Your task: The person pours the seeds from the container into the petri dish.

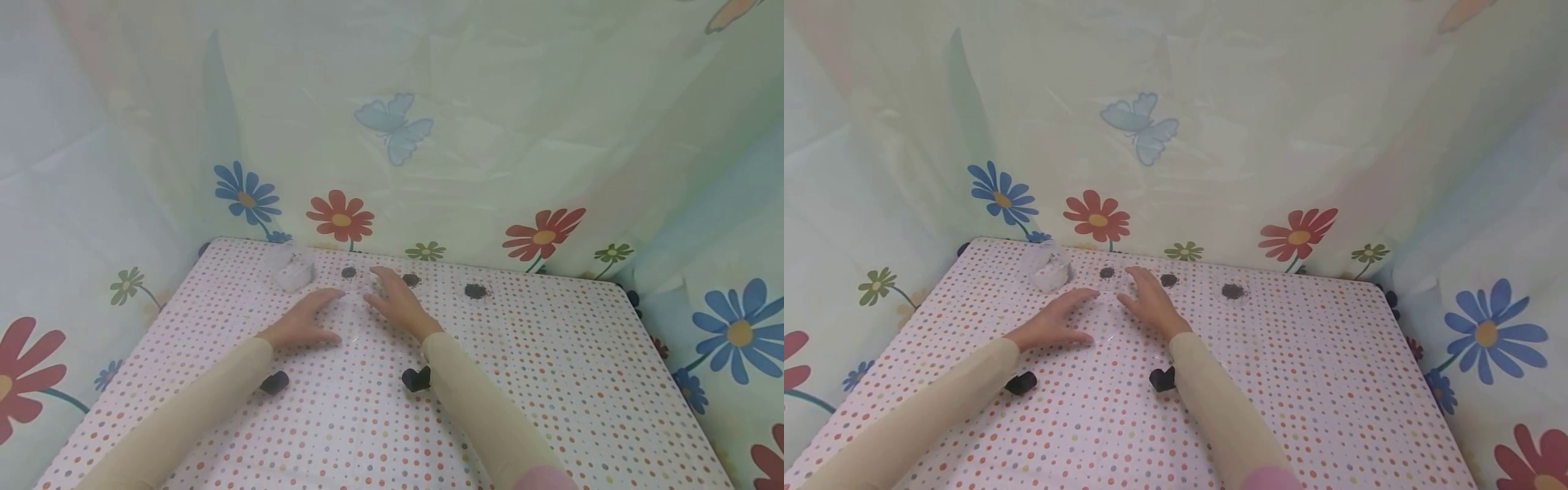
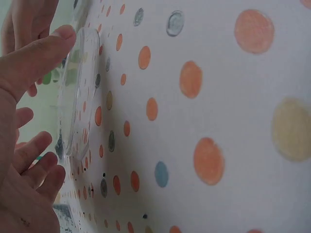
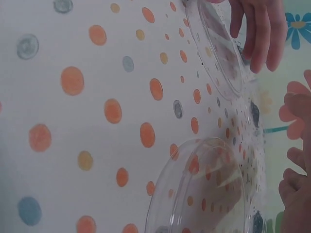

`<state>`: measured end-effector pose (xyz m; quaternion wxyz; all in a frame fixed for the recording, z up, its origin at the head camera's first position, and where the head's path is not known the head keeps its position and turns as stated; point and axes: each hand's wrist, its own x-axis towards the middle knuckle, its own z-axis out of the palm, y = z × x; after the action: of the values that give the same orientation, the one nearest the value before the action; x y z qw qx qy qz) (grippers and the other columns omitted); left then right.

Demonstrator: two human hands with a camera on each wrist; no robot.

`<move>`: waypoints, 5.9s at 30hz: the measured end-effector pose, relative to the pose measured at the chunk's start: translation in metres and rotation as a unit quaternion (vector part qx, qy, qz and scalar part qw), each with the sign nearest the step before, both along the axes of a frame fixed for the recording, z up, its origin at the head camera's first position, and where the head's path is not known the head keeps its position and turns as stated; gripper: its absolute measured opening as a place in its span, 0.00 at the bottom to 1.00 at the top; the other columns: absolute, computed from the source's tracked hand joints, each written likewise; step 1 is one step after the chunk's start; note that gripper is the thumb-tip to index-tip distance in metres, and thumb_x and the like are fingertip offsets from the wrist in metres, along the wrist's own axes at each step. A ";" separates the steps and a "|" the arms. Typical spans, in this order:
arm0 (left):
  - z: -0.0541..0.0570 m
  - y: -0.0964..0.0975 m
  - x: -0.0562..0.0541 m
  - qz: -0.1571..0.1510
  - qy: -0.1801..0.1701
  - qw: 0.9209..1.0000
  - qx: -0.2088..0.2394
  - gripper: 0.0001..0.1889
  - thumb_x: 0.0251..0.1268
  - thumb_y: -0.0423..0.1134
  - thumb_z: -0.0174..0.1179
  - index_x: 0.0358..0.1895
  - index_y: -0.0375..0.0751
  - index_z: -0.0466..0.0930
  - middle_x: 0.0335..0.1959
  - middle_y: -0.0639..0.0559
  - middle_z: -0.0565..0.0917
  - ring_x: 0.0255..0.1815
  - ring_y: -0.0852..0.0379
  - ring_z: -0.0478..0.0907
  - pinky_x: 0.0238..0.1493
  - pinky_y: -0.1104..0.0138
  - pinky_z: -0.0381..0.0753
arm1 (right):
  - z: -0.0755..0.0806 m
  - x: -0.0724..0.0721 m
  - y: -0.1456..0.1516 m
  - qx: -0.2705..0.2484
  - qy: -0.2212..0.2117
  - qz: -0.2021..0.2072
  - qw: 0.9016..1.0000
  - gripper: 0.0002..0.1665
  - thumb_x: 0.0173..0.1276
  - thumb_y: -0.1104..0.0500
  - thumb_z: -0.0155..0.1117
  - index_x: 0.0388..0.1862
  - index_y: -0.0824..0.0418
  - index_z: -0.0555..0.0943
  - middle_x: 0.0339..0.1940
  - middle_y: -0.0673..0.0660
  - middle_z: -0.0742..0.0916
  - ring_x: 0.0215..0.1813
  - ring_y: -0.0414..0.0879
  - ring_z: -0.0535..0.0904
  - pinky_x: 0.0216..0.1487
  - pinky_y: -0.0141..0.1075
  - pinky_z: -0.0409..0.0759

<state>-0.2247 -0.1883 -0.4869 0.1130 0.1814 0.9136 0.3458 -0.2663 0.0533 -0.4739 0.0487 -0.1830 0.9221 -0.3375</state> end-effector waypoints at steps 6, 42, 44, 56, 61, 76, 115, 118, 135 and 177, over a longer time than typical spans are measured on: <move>0.002 0.003 0.003 -0.006 -0.006 1.000 -0.017 0.47 0.48 0.55 0.73 0.73 0.60 0.59 0.78 0.52 0.55 0.79 0.46 0.49 0.75 0.43 0.53 | -0.002 -0.002 -0.001 -0.006 -0.002 0.001 1.000 0.37 0.71 0.46 0.57 0.75 0.51 0.59 0.77 0.53 0.65 0.78 0.50 0.57 0.78 0.48 0.56; 0.002 0.012 0.003 -0.016 -0.005 0.997 -0.070 0.42 0.52 0.55 0.70 0.72 0.65 0.60 0.78 0.55 0.55 0.79 0.48 0.49 0.75 0.45 0.56 | -0.005 -0.013 -0.004 0.024 -0.006 0.002 1.000 0.36 0.73 0.46 0.55 0.75 0.54 0.59 0.78 0.56 0.63 0.79 0.52 0.55 0.79 0.48 0.54; 0.003 0.013 0.002 -0.018 0.001 0.997 -0.072 0.42 0.52 0.54 0.70 0.72 0.64 0.60 0.78 0.54 0.55 0.79 0.48 0.49 0.75 0.45 0.56 | -0.004 -0.013 -0.004 0.026 -0.007 0.002 1.000 0.37 0.72 0.45 0.55 0.75 0.53 0.59 0.78 0.56 0.63 0.79 0.51 0.55 0.79 0.48 0.54; 0.007 0.015 -0.009 -0.016 0.043 0.996 -0.071 0.44 0.53 0.51 0.70 0.74 0.57 0.58 0.78 0.51 0.55 0.79 0.46 0.51 0.75 0.45 0.57 | -0.005 -0.017 -0.004 0.027 -0.009 0.001 1.000 0.36 0.73 0.46 0.55 0.75 0.52 0.59 0.78 0.55 0.63 0.79 0.51 0.55 0.79 0.48 0.53; 0.009 0.017 -0.013 0.001 0.055 0.996 -0.069 0.47 0.54 0.50 0.70 0.76 0.55 0.53 0.78 0.51 0.55 0.79 0.47 0.50 0.76 0.46 0.55 | -0.005 -0.018 -0.004 0.022 -0.014 -0.003 1.000 0.35 0.73 0.47 0.55 0.75 0.52 0.60 0.78 0.55 0.63 0.80 0.51 0.54 0.79 0.48 0.53; 0.011 0.024 -0.024 0.034 0.082 0.994 -0.064 0.46 0.54 0.50 0.70 0.75 0.50 0.54 0.77 0.47 0.56 0.79 0.46 0.52 0.75 0.46 0.57 | -0.004 -0.018 -0.006 0.022 -0.013 -0.003 1.000 0.35 0.73 0.46 0.55 0.74 0.52 0.61 0.78 0.55 0.63 0.80 0.51 0.53 0.79 0.49 0.52; 0.008 0.034 -0.054 0.054 0.101 0.991 -0.070 0.41 0.56 0.50 0.68 0.72 0.46 0.60 0.75 0.47 0.61 0.77 0.46 0.54 0.76 0.47 0.55 | -0.010 -0.013 -0.006 0.043 0.021 0.005 0.999 0.31 0.73 0.47 0.55 0.71 0.54 0.66 0.76 0.56 0.66 0.79 0.52 0.54 0.79 0.49 0.54; 0.007 0.036 -0.056 0.060 0.100 0.990 -0.073 0.41 0.56 0.50 0.68 0.72 0.46 0.60 0.75 0.47 0.61 0.77 0.46 0.54 0.77 0.48 0.55 | -0.010 -0.012 -0.004 0.041 0.030 0.007 0.999 0.31 0.73 0.48 0.55 0.71 0.56 0.66 0.76 0.56 0.66 0.79 0.52 0.55 0.79 0.49 0.54; 0.006 0.041 -0.071 0.077 0.080 0.991 -0.075 0.41 0.58 0.51 0.67 0.73 0.49 0.59 0.78 0.47 0.55 0.79 0.44 0.49 0.76 0.43 0.51 | -0.004 -0.002 0.007 0.057 0.029 -0.008 0.998 0.31 0.73 0.47 0.54 0.72 0.53 0.65 0.77 0.55 0.65 0.80 0.51 0.54 0.79 0.48 0.53; 0.002 0.042 -0.080 0.093 0.054 0.991 -0.082 0.38 0.60 0.53 0.64 0.73 0.56 0.60 0.79 0.48 0.52 0.80 0.44 0.45 0.76 0.40 0.48 | 0.002 0.019 0.038 0.004 0.043 -0.037 0.998 0.31 0.73 0.51 0.55 0.72 0.57 0.66 0.76 0.57 0.66 0.79 0.53 0.55 0.79 0.50 0.52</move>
<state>-0.3049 -0.1465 -0.4849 0.0459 0.1045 0.9564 0.2687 -0.2477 0.0911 -0.4719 -0.0026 -0.1627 0.9308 -0.3272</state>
